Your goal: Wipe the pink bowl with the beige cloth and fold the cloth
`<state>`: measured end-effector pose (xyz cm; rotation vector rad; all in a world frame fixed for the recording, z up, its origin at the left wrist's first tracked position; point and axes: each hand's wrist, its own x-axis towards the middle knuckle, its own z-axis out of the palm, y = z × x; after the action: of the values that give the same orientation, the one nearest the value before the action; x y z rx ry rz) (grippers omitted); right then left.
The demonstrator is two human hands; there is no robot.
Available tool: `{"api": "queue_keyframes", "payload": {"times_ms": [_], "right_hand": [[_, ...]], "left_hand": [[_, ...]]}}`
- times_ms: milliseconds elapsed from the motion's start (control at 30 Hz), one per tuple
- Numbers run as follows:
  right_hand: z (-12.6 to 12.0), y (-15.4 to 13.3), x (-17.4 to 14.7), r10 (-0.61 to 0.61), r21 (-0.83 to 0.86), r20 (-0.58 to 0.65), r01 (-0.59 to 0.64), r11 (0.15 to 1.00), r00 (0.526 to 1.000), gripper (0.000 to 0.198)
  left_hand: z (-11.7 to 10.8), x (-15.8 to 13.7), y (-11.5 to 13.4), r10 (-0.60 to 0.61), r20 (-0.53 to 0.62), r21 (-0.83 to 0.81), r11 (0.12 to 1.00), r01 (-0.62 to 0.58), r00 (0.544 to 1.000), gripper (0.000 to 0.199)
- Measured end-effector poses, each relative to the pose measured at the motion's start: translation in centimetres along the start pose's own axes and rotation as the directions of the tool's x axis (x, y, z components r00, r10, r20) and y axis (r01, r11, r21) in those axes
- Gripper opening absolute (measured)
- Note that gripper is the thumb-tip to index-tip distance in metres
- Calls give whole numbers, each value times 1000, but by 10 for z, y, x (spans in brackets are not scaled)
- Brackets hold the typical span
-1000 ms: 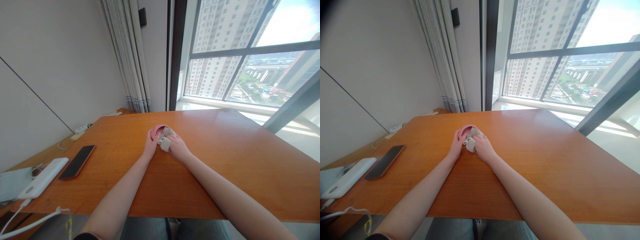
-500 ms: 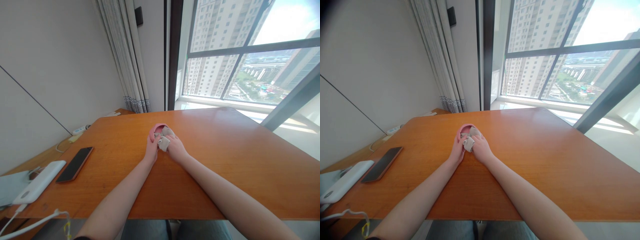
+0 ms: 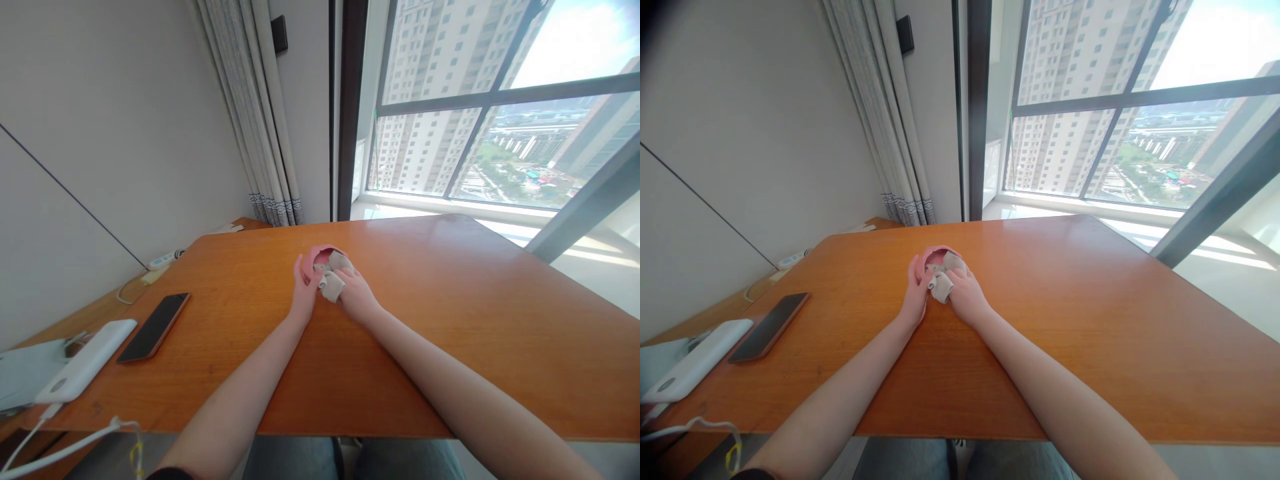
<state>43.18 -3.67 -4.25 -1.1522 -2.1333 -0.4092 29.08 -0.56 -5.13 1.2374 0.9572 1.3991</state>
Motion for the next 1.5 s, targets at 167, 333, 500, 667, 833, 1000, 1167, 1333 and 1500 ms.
{"api": "queue_keyframes", "payload": {"times_ms": [167,333,500,667,833,1000,1167,1333,1500], "right_hand": [[2,-2,0,9,24,55,-10,1000,998,22],[-1,-1,3,-45,22,98,43,999,994,12],[-3,0,3,-84,-3,39,85,996,996,21],[-3,-3,2,-40,-26,-21,39,999,999,17],[-2,-4,1,-34,0,-30,34,999,999,19],[-7,-1,4,-127,-6,6,127,992,992,24],[-7,-2,3,-68,-18,0,68,998,998,23],[-3,-5,1,-29,1,-8,29,1000,1000,21],[-2,-3,1,-5,24,59,3,1000,998,16]], "left_hand": [[3,-2,-3,14,-1,78,997,-14,1000,61],[-14,10,10,150,64,273,948,-162,987,43],[-15,8,19,126,38,282,950,-131,991,57],[1,-6,12,78,14,49,996,-79,997,80],[-2,-1,10,88,11,98,991,-89,996,60],[-16,12,22,123,100,198,970,-141,987,40],[-3,0,17,-21,58,-40,999,23,998,78],[6,-5,8,-13,54,-112,993,20,998,68],[-15,11,17,78,104,169,981,-95,992,47]]}}
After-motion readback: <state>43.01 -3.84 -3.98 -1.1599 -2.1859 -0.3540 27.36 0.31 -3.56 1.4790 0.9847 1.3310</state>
